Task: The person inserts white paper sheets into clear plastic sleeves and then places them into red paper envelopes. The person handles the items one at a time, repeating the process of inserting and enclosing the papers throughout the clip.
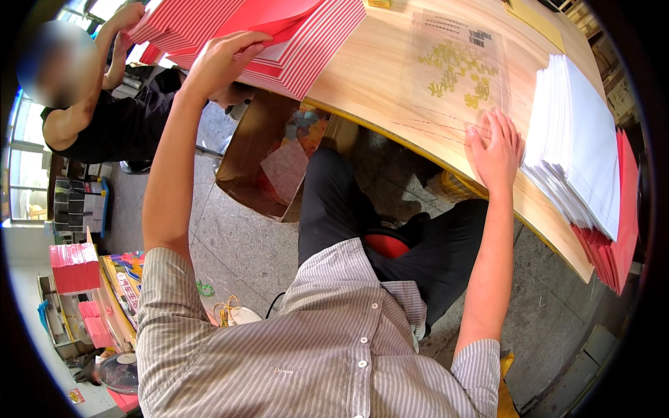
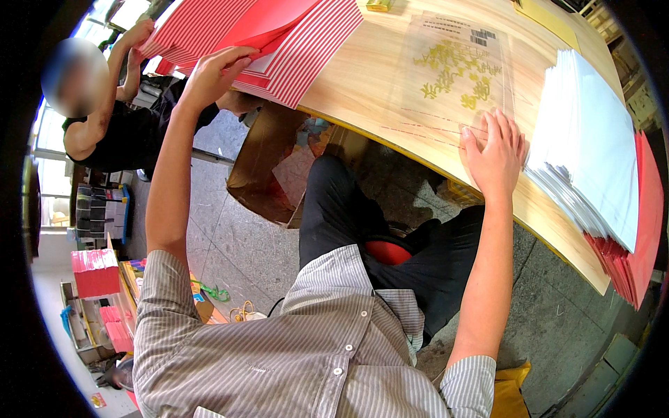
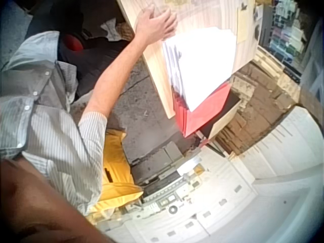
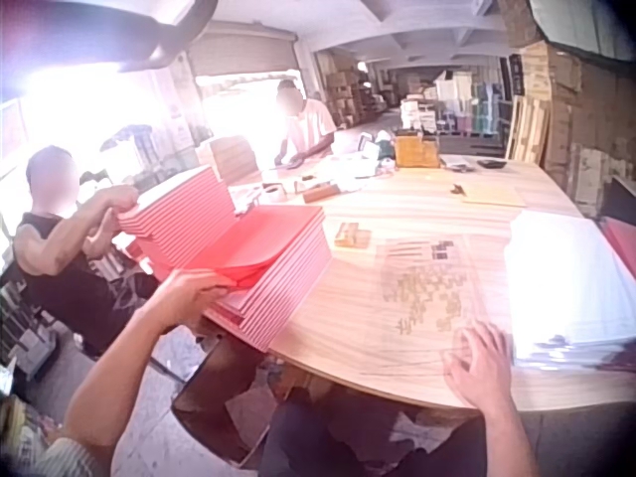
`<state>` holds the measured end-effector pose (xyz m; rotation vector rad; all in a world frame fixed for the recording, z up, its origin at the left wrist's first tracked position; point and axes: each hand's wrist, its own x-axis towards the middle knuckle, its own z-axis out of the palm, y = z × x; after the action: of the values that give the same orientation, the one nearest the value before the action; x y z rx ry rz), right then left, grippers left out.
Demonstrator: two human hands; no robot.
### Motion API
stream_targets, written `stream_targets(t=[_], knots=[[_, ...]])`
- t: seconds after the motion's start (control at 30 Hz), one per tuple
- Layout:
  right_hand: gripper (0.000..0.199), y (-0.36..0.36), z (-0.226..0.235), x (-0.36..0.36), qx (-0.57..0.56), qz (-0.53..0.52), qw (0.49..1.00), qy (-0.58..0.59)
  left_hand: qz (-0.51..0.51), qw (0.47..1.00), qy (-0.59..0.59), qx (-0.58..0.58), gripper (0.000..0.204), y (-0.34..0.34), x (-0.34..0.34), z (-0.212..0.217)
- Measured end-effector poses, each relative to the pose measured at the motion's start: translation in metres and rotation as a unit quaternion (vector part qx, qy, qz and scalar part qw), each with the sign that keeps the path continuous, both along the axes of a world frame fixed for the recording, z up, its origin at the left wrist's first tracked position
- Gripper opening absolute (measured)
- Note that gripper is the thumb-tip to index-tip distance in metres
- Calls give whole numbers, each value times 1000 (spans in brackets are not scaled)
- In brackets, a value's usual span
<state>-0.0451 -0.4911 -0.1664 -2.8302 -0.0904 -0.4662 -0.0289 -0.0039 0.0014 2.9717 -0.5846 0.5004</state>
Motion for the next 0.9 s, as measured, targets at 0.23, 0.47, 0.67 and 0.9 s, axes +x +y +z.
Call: stream_targets(t=[0.23, 0.47, 0.67, 0.9], knots=[[59, 2, 1, 0, 3, 0, 1000, 2, -10, 998, -60, 15, 25, -1, 0, -12], [59, 2, 3, -1, 3, -2, 1000, 4, -54, 979, -191, 48, 38, -2, 5, -28], [58, 0, 2, -2, 6, -5, 1000, 5, 43, 989, -122, 66, 45, -15, 6, -21], [59, 5, 8, -3, 9, -12, 999, 28, 80, 987, -131, 52, 39, -12, 12, -24]])
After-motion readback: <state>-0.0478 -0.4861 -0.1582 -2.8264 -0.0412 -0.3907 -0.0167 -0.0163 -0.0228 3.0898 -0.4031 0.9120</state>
